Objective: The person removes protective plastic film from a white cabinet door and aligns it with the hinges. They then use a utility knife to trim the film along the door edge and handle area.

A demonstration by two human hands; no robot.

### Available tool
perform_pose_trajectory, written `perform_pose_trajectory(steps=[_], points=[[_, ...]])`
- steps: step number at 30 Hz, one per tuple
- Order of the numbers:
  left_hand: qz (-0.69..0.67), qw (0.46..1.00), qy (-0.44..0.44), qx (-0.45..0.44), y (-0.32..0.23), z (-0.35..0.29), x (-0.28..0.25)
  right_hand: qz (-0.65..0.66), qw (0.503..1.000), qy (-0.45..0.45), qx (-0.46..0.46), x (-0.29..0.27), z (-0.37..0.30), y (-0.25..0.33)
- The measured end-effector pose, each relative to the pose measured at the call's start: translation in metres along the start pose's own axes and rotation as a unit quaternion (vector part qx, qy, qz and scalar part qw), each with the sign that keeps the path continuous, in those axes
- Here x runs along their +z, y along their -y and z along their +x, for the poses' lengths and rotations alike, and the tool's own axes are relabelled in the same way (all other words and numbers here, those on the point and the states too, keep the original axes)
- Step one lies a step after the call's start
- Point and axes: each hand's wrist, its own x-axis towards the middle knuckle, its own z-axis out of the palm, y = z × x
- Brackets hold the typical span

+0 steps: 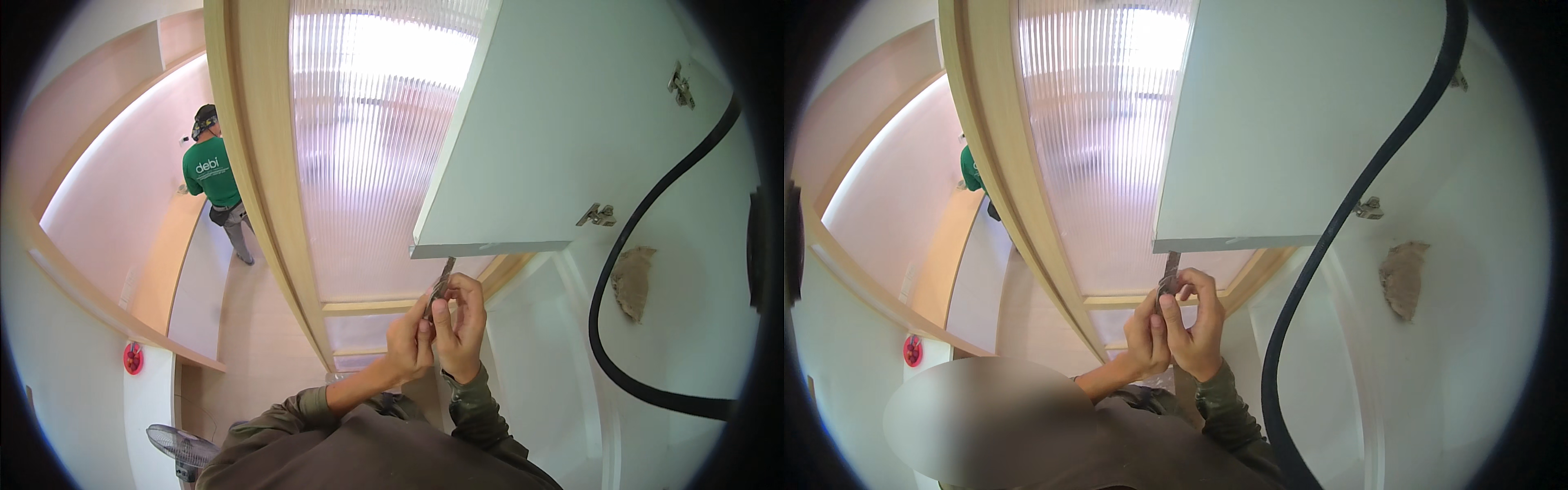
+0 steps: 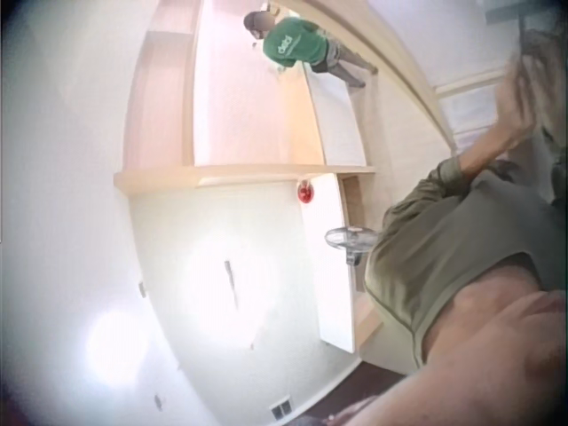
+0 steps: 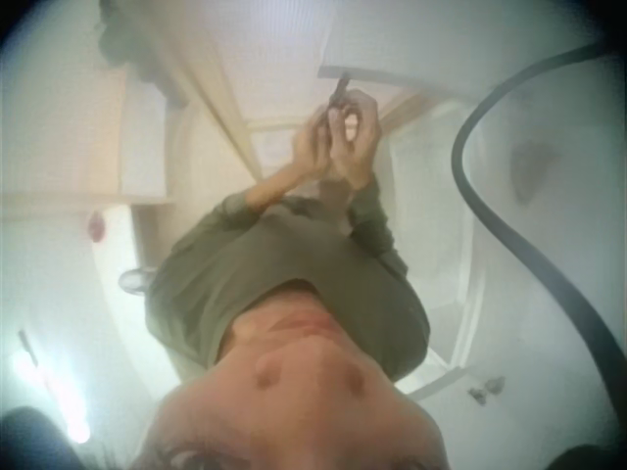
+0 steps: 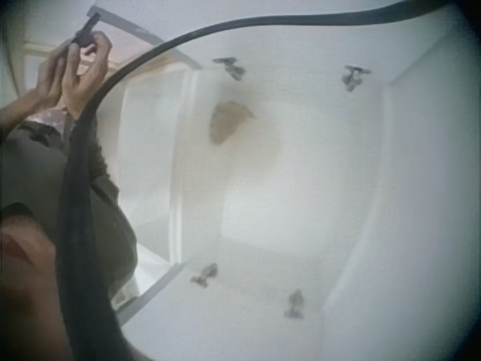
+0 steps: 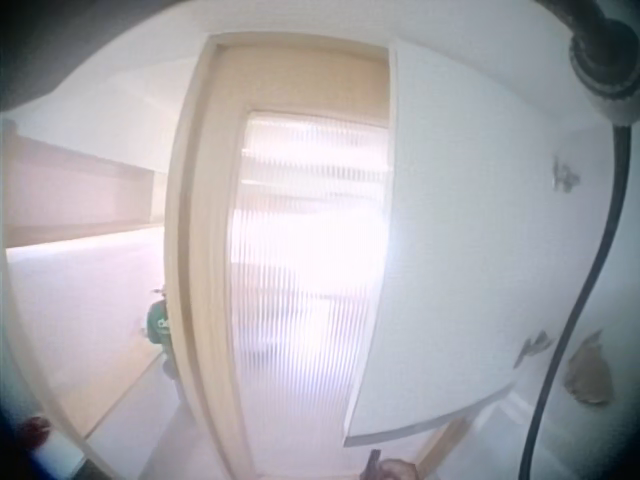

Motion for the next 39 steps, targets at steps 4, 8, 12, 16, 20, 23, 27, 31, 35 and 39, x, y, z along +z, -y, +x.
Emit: perform_pose_trajectory(steps=[4,8,12,16,20,23,27,31,35,39], points=[[0.037,0.998,0.025,0.053,-0.013,0.021,-0.004,0.071,0.995,-0.018,0.066,-0.005,0.005,0.009],[0.126,0.985,-0.044,0.107,-0.006,0.070,-0.029,0.109,0.993,-0.037,0.024,-0.031,0.045,0.010],[0.038,0.995,-0.092,-0.005,0.006,0.114,-0.029,-0.132,0.985,0.049,-0.097,-0.050,0.093,0.009],[-0.034,0.996,-0.051,-0.066,0.014,0.125,-0.033,-0.179,0.961,0.076,-0.199,-0.048,0.121,0.003],[-0.033,0.993,-0.067,-0.091,0.020,0.120,-0.027,-0.198,0.940,0.081,-0.265,-0.049,0.129,-0.010],[-0.043,0.992,-0.083,-0.089,0.022,0.118,-0.022,-0.198,0.924,0.075,-0.317,-0.051,0.132,-0.021],[-0.112,0.983,-0.075,-0.122,0.025,0.115,-0.023,-0.205,0.912,0.072,-0.349,-0.053,0.136,-0.029],[-0.103,0.989,-0.021,-0.107,0.033,0.104,-0.030,-0.205,0.905,0.086,-0.362,-0.051,0.136,-0.030],[-0.137,0.980,-0.006,-0.148,0.038,0.086,-0.030,-0.210,0.888,0.098,-0.398,-0.052,0.140,-0.032],[-0.154,0.975,-0.012,-0.161,0.041,0.080,-0.031,-0.234,0.866,0.105,-0.429,-0.055,0.142,-0.032]])
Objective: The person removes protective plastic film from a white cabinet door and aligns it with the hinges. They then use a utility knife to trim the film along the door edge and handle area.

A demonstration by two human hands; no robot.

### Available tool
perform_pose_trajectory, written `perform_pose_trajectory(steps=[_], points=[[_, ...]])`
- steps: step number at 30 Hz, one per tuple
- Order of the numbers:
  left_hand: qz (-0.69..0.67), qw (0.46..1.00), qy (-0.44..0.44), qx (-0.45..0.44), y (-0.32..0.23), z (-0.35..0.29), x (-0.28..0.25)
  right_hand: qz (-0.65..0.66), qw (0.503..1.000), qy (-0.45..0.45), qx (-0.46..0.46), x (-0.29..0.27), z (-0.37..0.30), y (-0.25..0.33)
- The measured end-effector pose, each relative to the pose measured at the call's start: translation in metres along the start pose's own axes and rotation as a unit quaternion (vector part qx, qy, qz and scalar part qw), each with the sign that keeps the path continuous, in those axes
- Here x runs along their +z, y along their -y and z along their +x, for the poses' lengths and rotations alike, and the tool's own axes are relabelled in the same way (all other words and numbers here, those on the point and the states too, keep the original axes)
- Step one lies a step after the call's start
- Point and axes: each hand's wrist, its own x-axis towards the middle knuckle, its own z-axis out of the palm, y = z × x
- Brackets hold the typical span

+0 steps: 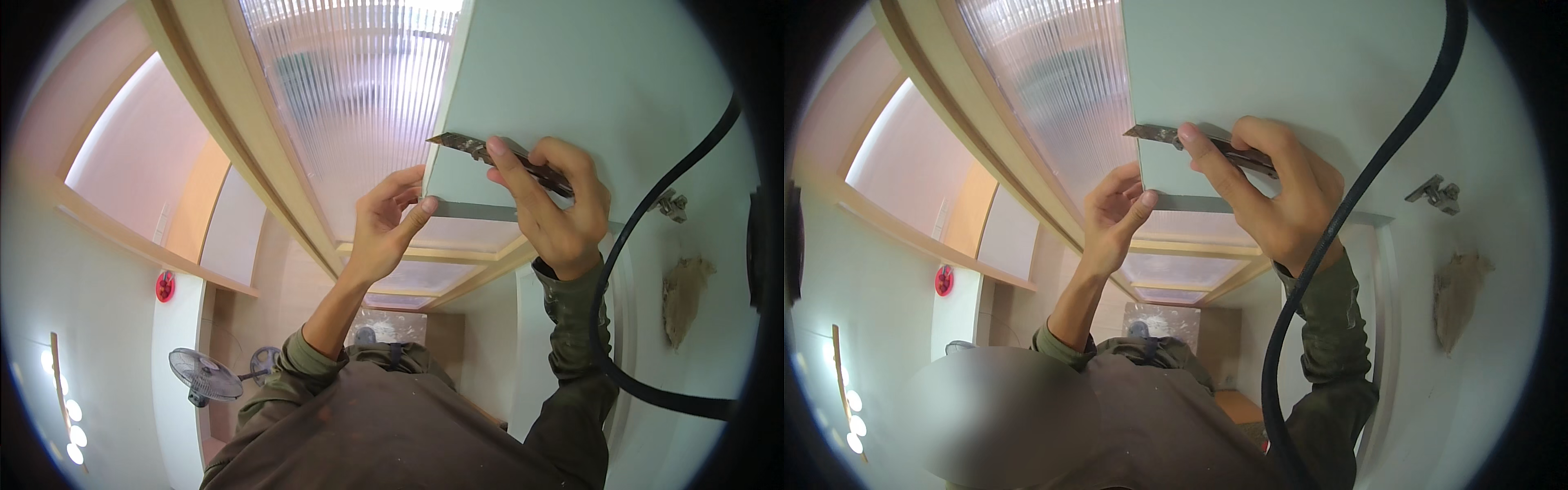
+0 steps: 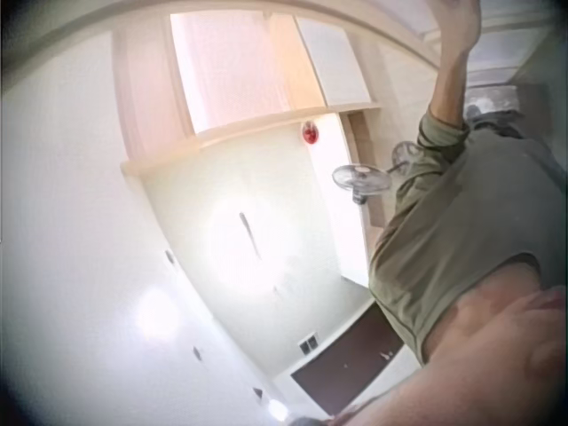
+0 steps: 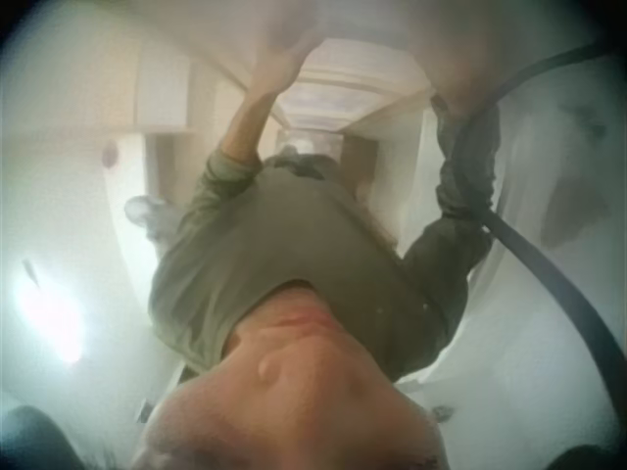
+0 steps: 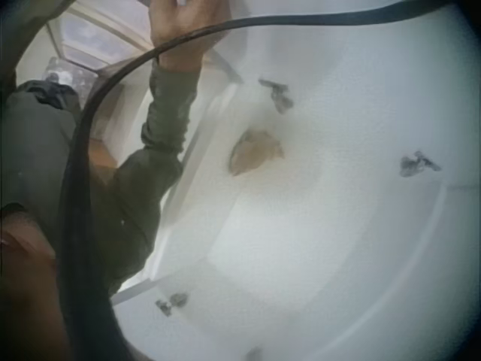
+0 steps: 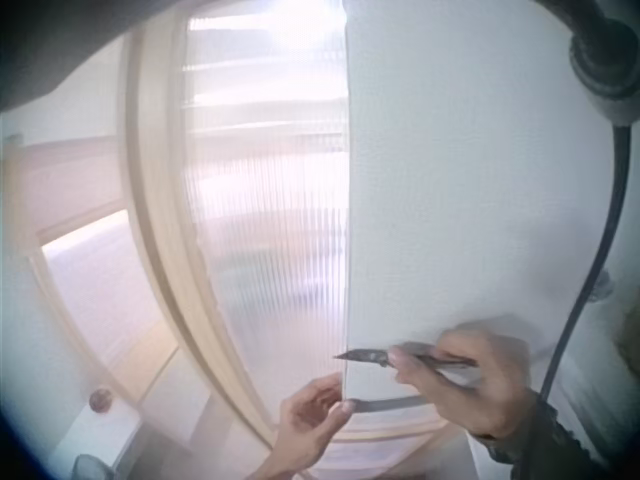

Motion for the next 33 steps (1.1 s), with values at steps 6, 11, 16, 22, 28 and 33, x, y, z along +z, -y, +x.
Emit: perform_pose_trajectory(steps=[6,11,16,22,28,33], points=[[-0.002,1.000,0.020,0.000,-0.008,0.002,-0.005,0.002,1.000,0.015,-0.005,0.000,0.004,0.002],[0.049,0.996,0.072,0.001,-0.022,0.014,-0.017,0.022,1.000,0.018,0.004,-0.001,0.005,0.003],[0.096,0.988,0.117,0.028,-0.041,0.039,-0.018,0.008,1.000,0.011,-0.027,-0.003,0.006,0.000],[0.246,0.959,0.141,-0.026,-0.072,0.063,-0.017,-0.007,0.999,0.017,-0.052,-0.002,0.007,-0.006],[0.279,0.949,0.137,-0.061,-0.073,0.074,-0.007,-0.030,0.997,-0.001,-0.071,0.002,0.009,-0.010],[0.289,0.943,0.147,-0.079,-0.076,0.078,-0.005,-0.009,0.999,-0.002,-0.045,0.001,0.009,-0.009]])
